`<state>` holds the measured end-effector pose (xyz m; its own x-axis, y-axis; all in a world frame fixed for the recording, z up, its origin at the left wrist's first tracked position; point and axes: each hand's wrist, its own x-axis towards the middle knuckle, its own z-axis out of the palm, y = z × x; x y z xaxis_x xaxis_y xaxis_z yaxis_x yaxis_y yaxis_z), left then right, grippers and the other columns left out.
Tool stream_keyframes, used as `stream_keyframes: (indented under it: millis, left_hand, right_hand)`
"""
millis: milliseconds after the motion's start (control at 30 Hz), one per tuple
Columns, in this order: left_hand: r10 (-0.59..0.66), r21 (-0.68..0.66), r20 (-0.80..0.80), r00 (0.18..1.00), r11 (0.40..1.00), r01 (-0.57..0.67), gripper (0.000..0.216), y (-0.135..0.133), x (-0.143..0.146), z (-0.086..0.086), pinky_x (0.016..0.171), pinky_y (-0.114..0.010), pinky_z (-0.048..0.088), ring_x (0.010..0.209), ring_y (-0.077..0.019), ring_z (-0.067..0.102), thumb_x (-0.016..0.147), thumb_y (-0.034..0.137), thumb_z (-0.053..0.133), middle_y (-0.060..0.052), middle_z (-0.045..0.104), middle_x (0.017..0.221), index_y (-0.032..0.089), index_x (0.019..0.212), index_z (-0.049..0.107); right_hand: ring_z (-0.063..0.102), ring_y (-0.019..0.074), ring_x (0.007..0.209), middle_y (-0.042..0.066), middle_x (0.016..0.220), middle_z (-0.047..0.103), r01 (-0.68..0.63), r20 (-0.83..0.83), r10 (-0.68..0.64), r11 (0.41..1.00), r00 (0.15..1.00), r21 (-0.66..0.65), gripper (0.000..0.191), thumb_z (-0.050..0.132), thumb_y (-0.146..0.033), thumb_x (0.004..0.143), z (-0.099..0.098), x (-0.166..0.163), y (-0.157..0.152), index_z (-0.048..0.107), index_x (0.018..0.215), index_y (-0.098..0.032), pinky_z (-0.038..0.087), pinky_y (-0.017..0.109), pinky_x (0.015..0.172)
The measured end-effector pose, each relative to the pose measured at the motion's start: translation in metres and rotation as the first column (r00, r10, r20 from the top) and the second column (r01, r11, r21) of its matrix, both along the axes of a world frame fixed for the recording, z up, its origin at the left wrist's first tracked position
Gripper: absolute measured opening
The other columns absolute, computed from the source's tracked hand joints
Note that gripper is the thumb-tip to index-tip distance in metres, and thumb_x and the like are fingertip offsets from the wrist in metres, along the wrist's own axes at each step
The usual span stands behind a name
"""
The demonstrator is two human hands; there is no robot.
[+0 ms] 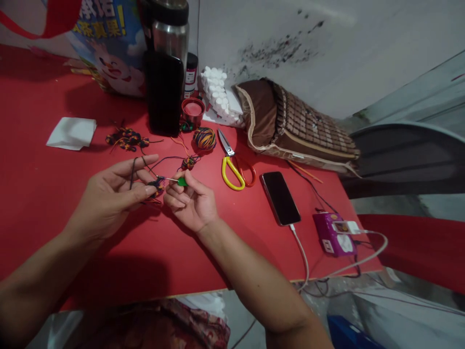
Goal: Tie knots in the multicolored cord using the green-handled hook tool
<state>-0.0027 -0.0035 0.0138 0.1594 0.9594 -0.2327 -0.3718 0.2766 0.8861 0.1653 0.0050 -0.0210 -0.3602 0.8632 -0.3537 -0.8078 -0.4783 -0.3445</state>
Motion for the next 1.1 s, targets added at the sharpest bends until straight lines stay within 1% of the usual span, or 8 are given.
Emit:
stream_keyframes:
  millis: [67,167,400,567,700,867,1000,1100]
  left_hand:
    - [-0.007,0.012,-0.025,1.000,1.000,0.007,0.059,-0.001,0.000,0.001,0.051,-0.026,0.066,0.063,-0.0113,0.065,0.076,0.016,0.091,0.001,0.068,0.085,0.016,0.132,0.075]
    - [-0.013,0.014,-0.058,0.998,1.000,0.014,0.059,-0.002,-0.001,0.002,0.051,-0.025,0.065,0.060,-0.0101,0.063,0.077,0.017,0.091,0.001,0.068,0.085,0.015,0.133,0.074]
    - [-0.037,0.005,-0.059,0.998,0.999,0.038,0.058,-0.003,-0.002,0.005,0.052,-0.025,0.063,0.061,-0.0123,0.066,0.077,0.018,0.090,0.001,0.068,0.082,0.016,0.133,0.074]
    - [-0.071,0.017,-0.066,0.995,0.997,0.072,0.058,-0.004,-0.004,0.006,0.053,-0.024,0.061,0.059,-0.0104,0.064,0.079,0.018,0.090,0.002,0.068,0.082,0.016,0.135,0.074]
    - [-0.092,0.036,-0.074,0.993,0.995,0.095,0.057,-0.004,-0.005,0.005,0.053,-0.022,0.060,0.057,-0.0090,0.062,0.081,0.018,0.089,0.002,0.067,0.082,0.017,0.136,0.075]
    - [-0.092,0.035,-0.069,0.993,0.995,0.094,0.056,-0.004,-0.005,0.005,0.053,-0.023,0.059,0.061,-0.0100,0.063,0.080,0.017,0.089,0.002,0.065,0.083,0.016,0.134,0.076]
    - [-0.110,0.000,-0.071,0.991,0.994,0.110,0.059,-0.003,-0.004,0.005,0.054,-0.022,0.058,0.059,-0.0084,0.058,0.077,0.014,0.089,0.004,0.062,0.080,0.017,0.135,0.077]
    - [-0.119,-0.058,-0.038,0.992,0.992,0.116,0.058,-0.002,-0.002,0.004,0.059,-0.022,0.057,0.063,-0.0091,0.060,0.074,0.012,0.089,0.003,0.063,0.078,0.016,0.131,0.079]
  right_hand:
    - [0.027,0.0050,0.043,-0.004,0.057,0.046,-0.001,0.006,0.001,1.000,1.000,-0.008,0.060,0.029,-0.025,0.116,0.000,0.000,0.000,0.074,0.077,-0.013,0.036,0.011,0.041]
    - [0.025,0.0048,0.043,-0.005,0.057,0.044,-0.003,0.024,0.004,1.000,1.000,-0.003,0.053,0.039,-0.026,0.114,-0.001,0.000,0.001,0.074,0.076,-0.014,0.035,0.011,0.041]
    - [0.019,0.0052,0.044,-0.006,0.057,0.041,-0.017,0.144,0.005,0.996,0.990,0.083,0.041,0.051,-0.026,0.108,-0.003,0.004,0.004,0.071,0.073,-0.016,0.032,0.012,0.042]
    - [0.017,0.0047,0.045,-0.006,0.056,0.040,-0.054,0.246,0.001,0.977,0.969,0.208,0.037,0.057,-0.026,0.103,-0.004,0.011,0.006,0.069,0.070,-0.016,0.029,0.012,0.043]
    - [0.018,0.0034,0.045,-0.006,0.054,0.042,-0.085,0.269,-0.008,0.939,0.963,0.333,0.029,0.068,-0.025,0.093,-0.007,0.014,0.008,0.068,0.066,-0.016,0.028,0.013,0.044]
    - [0.019,0.0037,0.044,-0.007,0.052,0.041,-0.083,0.322,-0.037,0.932,0.946,0.352,0.024,0.072,-0.030,0.090,-0.007,0.016,0.009,0.072,0.070,-0.016,0.027,0.015,0.044]
    - [0.023,0.0038,0.044,-0.007,0.053,0.046,-0.078,0.365,-0.064,0.929,0.929,0.361,0.025,0.081,-0.037,0.086,-0.004,0.012,0.004,0.074,0.073,-0.017,0.028,0.018,0.045]
    - [0.038,0.0067,0.051,-0.004,0.063,0.056,-0.050,0.426,-0.151,0.903,0.892,0.426,0.024,0.086,-0.043,0.085,-0.003,0.006,-0.002,0.080,0.081,-0.020,0.037,0.021,0.051]
